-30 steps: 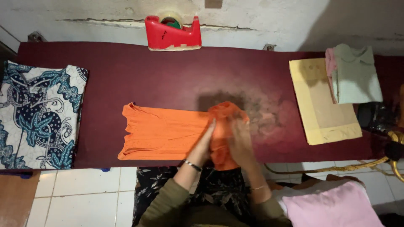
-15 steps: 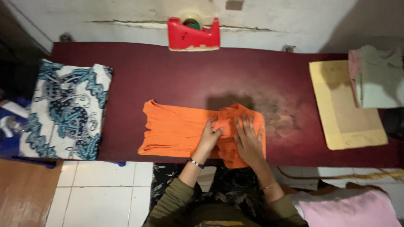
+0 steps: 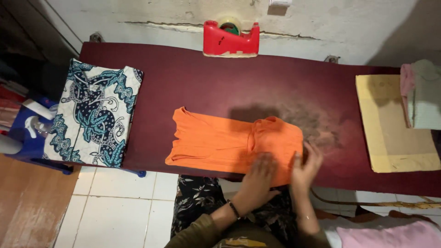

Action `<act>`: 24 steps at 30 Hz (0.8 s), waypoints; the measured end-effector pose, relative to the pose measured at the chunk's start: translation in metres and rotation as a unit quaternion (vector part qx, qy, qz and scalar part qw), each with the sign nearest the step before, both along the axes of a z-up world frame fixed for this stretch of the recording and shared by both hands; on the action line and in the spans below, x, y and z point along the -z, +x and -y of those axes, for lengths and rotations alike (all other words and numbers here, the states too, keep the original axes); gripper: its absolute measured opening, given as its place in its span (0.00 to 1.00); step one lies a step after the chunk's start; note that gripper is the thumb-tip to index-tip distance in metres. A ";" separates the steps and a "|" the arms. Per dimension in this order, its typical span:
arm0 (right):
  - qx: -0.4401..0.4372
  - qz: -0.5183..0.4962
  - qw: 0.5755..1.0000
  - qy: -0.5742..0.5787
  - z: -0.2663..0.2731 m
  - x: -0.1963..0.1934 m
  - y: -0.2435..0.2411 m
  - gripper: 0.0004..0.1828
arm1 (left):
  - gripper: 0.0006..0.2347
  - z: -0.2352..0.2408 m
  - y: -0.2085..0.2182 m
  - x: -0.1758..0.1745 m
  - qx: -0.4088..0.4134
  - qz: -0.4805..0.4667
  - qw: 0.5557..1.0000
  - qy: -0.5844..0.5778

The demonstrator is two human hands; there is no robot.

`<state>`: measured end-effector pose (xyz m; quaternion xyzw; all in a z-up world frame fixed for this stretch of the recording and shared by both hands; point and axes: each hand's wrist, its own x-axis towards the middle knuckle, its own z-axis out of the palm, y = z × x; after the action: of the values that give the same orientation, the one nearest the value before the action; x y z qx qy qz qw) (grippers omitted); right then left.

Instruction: The person folds several t-shirts on a maroon table. They smooth and fold an orange shirt, then a pink shirt, and finally a white shirt with a graphic, placing each folded item on a stack to the right.

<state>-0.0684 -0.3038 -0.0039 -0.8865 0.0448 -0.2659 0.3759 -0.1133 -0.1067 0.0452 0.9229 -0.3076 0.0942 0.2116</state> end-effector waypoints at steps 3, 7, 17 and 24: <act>0.056 -0.111 0.987 0.100 0.014 -0.004 -0.024 0.30 | 0.51 0.001 -0.002 -0.003 -0.046 -0.073 0.996 0.035; 0.001 -0.169 0.951 0.259 0.010 0.000 -0.030 0.32 | 0.53 0.013 0.000 0.011 -0.071 -0.056 0.995 0.043; -0.259 -0.052 0.870 0.417 -0.069 -0.066 -0.040 0.39 | 0.27 -0.037 0.022 0.060 -0.114 -0.100 0.870 -0.469; -0.270 -0.081 0.898 0.337 -0.113 -0.048 -0.019 0.27 | 0.21 -0.118 0.034 0.076 -0.266 -0.373 0.412 -0.788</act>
<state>-0.0875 -0.1910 0.0444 -0.7031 -0.0795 -0.0508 0.7048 -0.0795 0.0109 -0.0307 0.3301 0.2719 -0.0073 0.9039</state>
